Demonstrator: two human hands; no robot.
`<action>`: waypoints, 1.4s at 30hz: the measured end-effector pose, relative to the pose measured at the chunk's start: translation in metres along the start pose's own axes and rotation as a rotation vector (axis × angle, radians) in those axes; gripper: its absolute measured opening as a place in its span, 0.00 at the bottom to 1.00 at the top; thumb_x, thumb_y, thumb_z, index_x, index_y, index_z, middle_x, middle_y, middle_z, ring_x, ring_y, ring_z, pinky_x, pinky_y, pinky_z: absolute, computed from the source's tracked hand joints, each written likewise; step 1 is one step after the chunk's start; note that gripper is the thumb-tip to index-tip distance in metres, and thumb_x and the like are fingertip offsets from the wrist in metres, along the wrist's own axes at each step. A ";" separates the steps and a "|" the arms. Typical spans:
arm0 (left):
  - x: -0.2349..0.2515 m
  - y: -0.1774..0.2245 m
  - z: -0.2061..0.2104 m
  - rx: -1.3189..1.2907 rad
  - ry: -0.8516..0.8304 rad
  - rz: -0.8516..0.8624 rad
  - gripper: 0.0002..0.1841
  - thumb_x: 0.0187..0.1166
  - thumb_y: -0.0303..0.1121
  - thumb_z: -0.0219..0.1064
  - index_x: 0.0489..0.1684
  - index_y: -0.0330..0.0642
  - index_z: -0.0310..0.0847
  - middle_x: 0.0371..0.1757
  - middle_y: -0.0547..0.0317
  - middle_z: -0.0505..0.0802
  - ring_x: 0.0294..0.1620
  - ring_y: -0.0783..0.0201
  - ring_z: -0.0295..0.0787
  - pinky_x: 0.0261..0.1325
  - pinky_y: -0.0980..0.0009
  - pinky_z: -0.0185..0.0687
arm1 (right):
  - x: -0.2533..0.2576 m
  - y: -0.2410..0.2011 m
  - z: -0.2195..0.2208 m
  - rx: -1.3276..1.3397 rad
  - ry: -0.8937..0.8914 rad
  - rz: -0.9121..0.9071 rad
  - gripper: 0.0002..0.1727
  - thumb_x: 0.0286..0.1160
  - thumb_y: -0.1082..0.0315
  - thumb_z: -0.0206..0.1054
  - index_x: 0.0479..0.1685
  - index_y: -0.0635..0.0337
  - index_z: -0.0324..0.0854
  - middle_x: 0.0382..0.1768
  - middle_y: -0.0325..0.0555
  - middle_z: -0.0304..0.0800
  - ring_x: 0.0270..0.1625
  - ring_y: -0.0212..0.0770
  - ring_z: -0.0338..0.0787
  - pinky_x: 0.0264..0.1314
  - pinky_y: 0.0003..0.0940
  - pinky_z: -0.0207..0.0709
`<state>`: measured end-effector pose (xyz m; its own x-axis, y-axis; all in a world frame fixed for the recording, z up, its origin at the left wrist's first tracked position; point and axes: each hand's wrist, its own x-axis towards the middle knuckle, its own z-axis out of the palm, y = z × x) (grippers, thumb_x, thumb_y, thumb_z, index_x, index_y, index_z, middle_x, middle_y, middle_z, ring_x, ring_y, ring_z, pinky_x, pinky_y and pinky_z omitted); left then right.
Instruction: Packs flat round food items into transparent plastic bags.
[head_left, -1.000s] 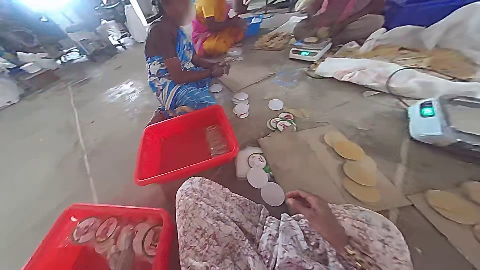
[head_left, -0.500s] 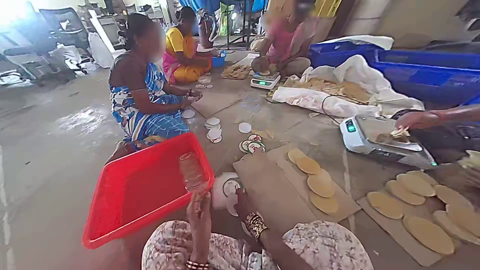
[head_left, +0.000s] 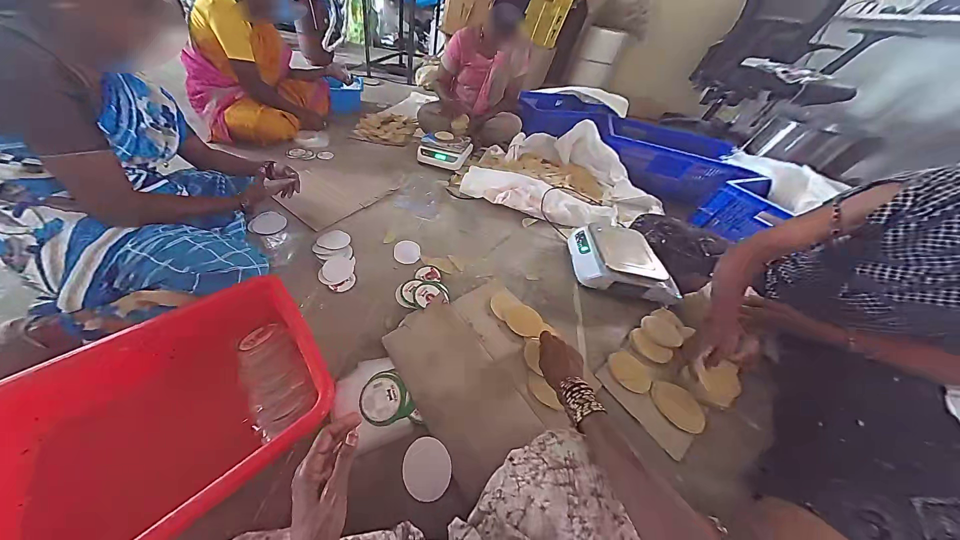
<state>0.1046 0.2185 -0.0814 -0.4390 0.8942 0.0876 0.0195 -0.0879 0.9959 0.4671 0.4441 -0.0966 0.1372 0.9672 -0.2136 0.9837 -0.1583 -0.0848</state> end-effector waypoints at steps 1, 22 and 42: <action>-0.001 0.001 0.000 0.017 -0.011 -0.010 0.13 0.81 0.25 0.58 0.57 0.30 0.83 0.53 0.59 0.93 0.52 0.74 0.89 0.58 0.76 0.85 | 0.005 0.012 0.010 0.008 -0.060 -0.007 0.22 0.84 0.65 0.59 0.74 0.65 0.76 0.68 0.68 0.84 0.70 0.68 0.84 0.68 0.67 0.76; -0.004 -0.011 0.004 0.187 -0.088 -0.054 0.14 0.81 0.29 0.59 0.57 0.31 0.85 0.52 0.55 0.93 0.50 0.74 0.90 0.54 0.76 0.85 | 0.007 0.047 -0.029 0.149 0.026 0.203 0.28 0.92 0.60 0.49 0.85 0.65 0.66 0.69 0.74 0.82 0.74 0.69 0.82 0.76 0.65 0.70; -0.009 -0.011 0.009 0.253 -0.183 -0.052 0.15 0.84 0.26 0.58 0.59 0.26 0.82 0.55 0.45 0.92 0.52 0.69 0.90 0.59 0.70 0.85 | 0.021 0.015 0.009 0.159 -0.102 0.110 0.28 0.79 0.57 0.62 0.73 0.68 0.74 0.63 0.67 0.86 0.68 0.65 0.86 0.70 0.64 0.77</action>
<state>0.1163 0.2150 -0.0929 -0.2770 0.9607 0.0161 0.2340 0.0512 0.9709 0.4833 0.4603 -0.1112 0.2223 0.9186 -0.3266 0.9316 -0.2989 -0.2066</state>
